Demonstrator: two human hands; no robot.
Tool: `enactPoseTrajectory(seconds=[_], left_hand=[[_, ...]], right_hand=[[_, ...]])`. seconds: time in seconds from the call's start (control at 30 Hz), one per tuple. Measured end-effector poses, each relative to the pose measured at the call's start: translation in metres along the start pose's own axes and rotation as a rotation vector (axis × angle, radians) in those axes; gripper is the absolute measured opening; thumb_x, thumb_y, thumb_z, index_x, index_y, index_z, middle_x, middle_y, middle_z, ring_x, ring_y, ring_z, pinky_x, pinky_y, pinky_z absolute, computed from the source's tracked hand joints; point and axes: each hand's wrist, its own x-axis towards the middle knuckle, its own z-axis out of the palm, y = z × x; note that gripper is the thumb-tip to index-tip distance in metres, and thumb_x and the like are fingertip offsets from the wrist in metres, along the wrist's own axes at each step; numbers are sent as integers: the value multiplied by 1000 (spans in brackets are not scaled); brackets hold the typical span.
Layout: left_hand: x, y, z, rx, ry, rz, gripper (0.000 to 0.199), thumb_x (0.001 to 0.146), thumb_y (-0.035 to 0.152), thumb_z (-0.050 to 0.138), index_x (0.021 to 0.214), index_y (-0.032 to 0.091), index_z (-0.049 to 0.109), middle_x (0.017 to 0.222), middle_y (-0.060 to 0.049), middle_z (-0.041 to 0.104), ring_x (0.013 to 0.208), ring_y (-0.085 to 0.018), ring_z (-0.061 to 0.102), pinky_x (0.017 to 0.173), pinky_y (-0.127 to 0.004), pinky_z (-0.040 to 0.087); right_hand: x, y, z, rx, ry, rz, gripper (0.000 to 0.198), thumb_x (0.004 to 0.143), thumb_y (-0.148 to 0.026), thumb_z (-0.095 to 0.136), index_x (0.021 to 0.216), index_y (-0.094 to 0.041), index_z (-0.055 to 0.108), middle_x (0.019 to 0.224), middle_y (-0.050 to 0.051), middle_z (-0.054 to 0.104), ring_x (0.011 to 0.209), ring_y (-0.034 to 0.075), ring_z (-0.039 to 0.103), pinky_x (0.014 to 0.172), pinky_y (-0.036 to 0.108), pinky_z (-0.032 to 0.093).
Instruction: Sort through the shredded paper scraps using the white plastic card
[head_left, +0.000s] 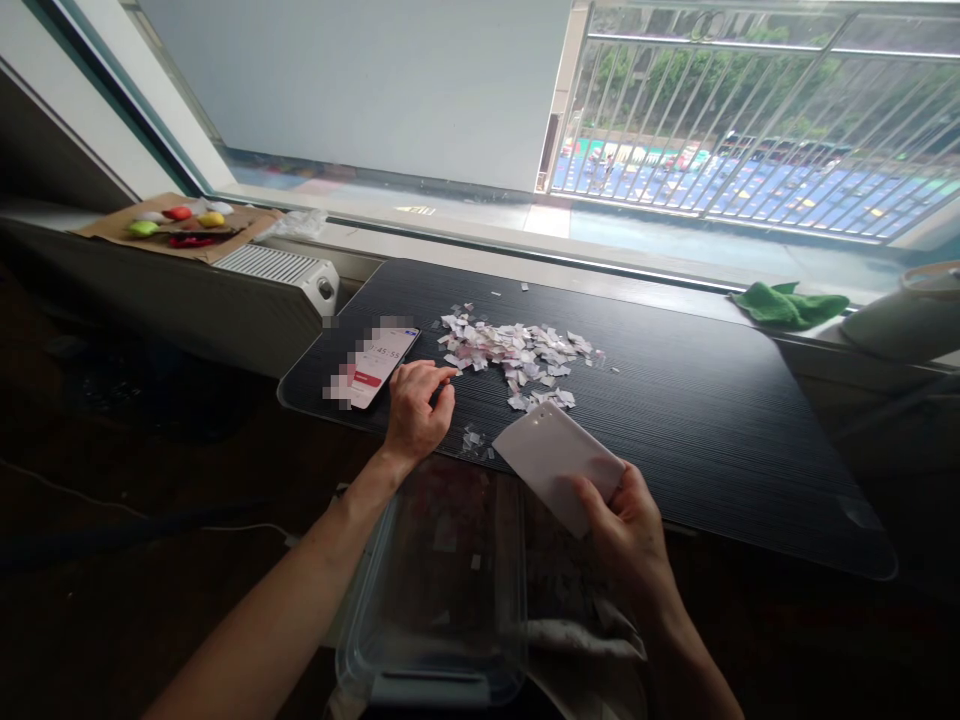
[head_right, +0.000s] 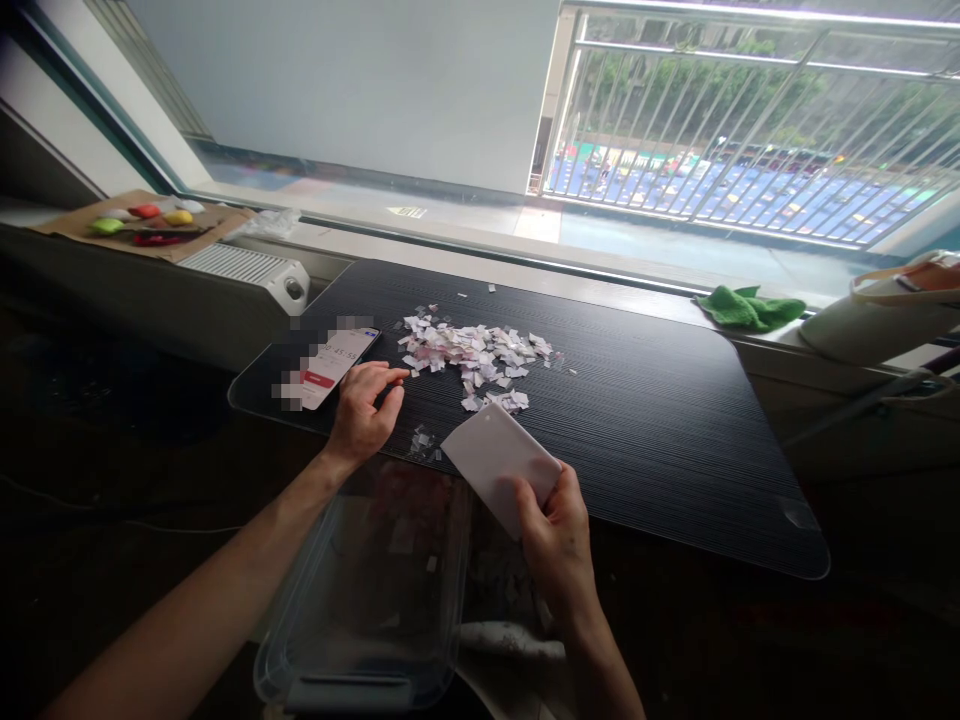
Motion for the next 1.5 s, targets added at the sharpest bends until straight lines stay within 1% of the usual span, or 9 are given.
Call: enactPoseTrajectory(seconds=[0.3,0.47,0.6,0.7,0.8,0.9,1.1,1.3,1.5], left_hand=[[0,1,-1,-5,-7,-10,23,88,25,48,98,23,69,93,-5,71,107,-25,59,102,-44,43],[0,1,-2,9,-4,-5,23,88,25,48,98,23,69,94,-5,71,108,-25,59,102,-44,44],[-1,0,-1,16,-2,-2,23,89,24,48,98,23,68,95,-5,71,108,-25,60,102,-43,44],[-1,0,-1,20,5,4,22,89,24,48,98,22,68,94,-4,71,107,-24,60,102,-43,44],[-1,-1,0,11,12,16,22,89,24,48,98,21,68,93,-5,71,107,-25,60,102,-43,44],[-1,-1,0,2,14,14,22,89,24,48,98,21,68,93,-6,71,107,-25,60,102,-44,44],[-1,-1,0,-6,17,11,23,89,24,48,98,20,68,94,-6,71,108,-25,59,102,-44,44],[-2,-2,1,9,28,27,23,89,24,47,98,20,68,94,-6,71,106,-25,60,100,-44,45],[-2,-2,2,9,48,42,23,89,24,47,98,20,68,93,-6,71,106,-25,60,100,-43,46]], right_hand=[[-3,-5,5,86,-59,30,43,74,-48,74,103,-21,56,81,2,73,71,21,68,63,31,55],[-8,-8,5,33,-92,16,43,75,-51,70,103,-22,55,82,3,72,72,22,68,61,32,55],[-12,-9,0,-75,-115,-67,41,78,-48,67,108,-23,56,82,1,71,71,21,67,63,30,54],[-9,-10,-1,-159,-77,-133,42,79,-47,67,112,-23,57,82,1,70,68,19,66,62,31,54],[-1,-13,4,-166,-38,-159,41,79,-47,66,111,-23,56,82,0,69,67,19,65,62,32,54],[8,-17,12,-167,-50,-166,40,79,-45,65,111,-23,55,84,1,68,68,20,65,63,33,55],[10,-17,12,-218,-105,-147,39,78,-43,64,110,-23,55,78,0,67,64,20,64,59,31,53],[16,-18,13,-192,-78,-139,38,78,-42,65,108,-22,53,83,2,68,73,22,66,64,34,54],[15,-24,14,-27,-185,-57,34,76,-41,68,101,-23,54,79,-1,68,70,19,65,61,28,52]])
